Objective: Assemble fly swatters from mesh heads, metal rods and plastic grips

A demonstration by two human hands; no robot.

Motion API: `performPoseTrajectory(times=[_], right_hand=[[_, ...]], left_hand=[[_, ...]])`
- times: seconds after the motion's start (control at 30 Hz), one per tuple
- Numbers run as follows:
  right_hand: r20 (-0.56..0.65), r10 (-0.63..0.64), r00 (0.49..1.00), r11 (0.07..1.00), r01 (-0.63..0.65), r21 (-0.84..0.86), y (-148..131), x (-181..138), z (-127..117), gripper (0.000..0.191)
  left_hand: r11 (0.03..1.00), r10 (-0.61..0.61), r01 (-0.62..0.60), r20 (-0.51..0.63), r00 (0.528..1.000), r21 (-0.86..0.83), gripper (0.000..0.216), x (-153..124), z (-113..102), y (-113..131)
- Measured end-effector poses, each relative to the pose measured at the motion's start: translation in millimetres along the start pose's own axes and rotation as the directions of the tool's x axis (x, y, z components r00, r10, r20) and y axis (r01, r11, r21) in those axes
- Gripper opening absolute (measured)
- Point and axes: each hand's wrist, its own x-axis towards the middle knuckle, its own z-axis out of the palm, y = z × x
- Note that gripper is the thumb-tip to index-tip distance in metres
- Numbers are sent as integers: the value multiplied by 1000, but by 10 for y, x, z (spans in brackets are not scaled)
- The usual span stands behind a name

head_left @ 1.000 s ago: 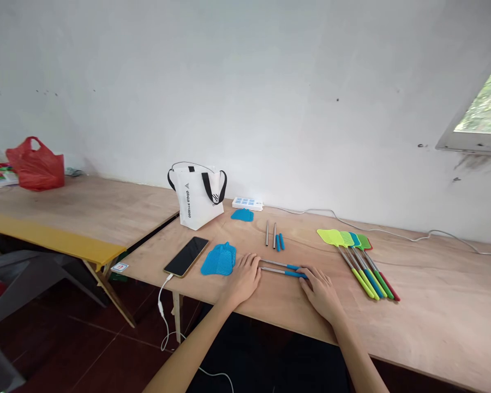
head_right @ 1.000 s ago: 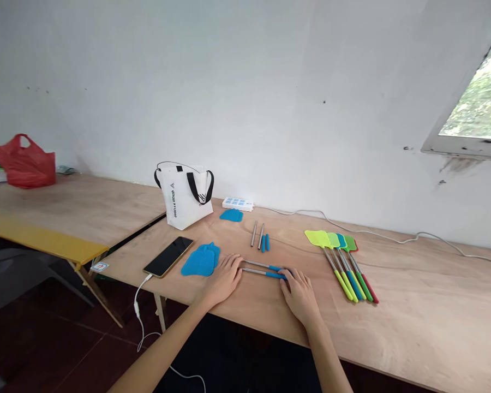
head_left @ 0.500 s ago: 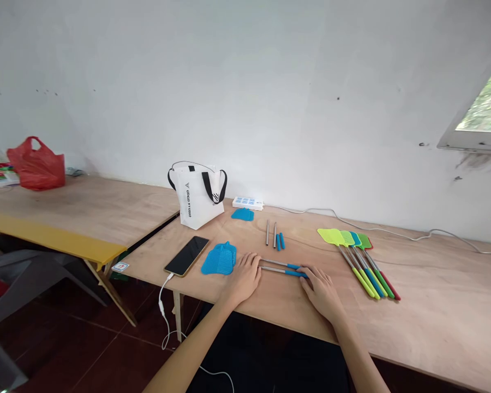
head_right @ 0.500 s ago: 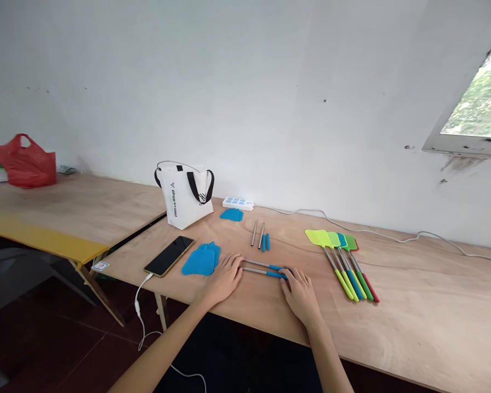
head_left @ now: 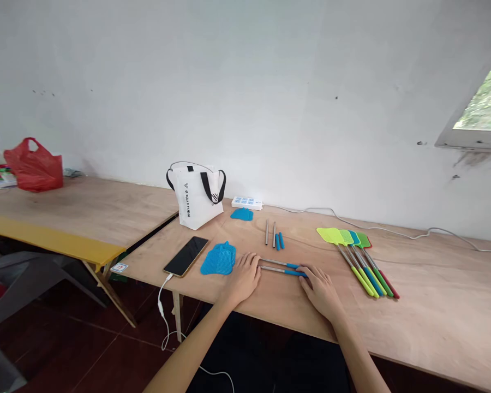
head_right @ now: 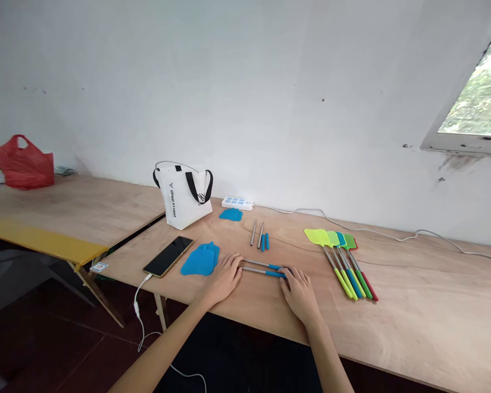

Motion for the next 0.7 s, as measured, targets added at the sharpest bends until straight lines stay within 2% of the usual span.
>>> performPoseTrajectory(times=[0.17,0.27,0.4,0.47,0.57,0.7], right_hand=[[2,5,1000,1000,-5,13,8,-2,3,33],[2,-2,1000,1000,2,2,24,-3,10,33],[7,-8,1000,1000,9,-12,39,-2,12,33],[8,-8,1000,1000,8,-1,37,-2,8,33],[11,-5,1000,1000,5,7,26,-2,-1,33],[6,3,1000,1000,-3,6,9,-4,-9,33]], left_hand=[[1000,-8,8,0,1000,-10,29,-15,36,3],[999,-32,31,-17,999,-40,30,20,-30,26],[994,-97,91,-124,988,-53,34,109,-415,-57],[978,-208,207,-171,963,-24,38,117,-675,-216],[875,-448,469,-165,879,122,51,35,-984,-585],[644,-751,736,-10,660,209,79,-150,-1144,-1082]])
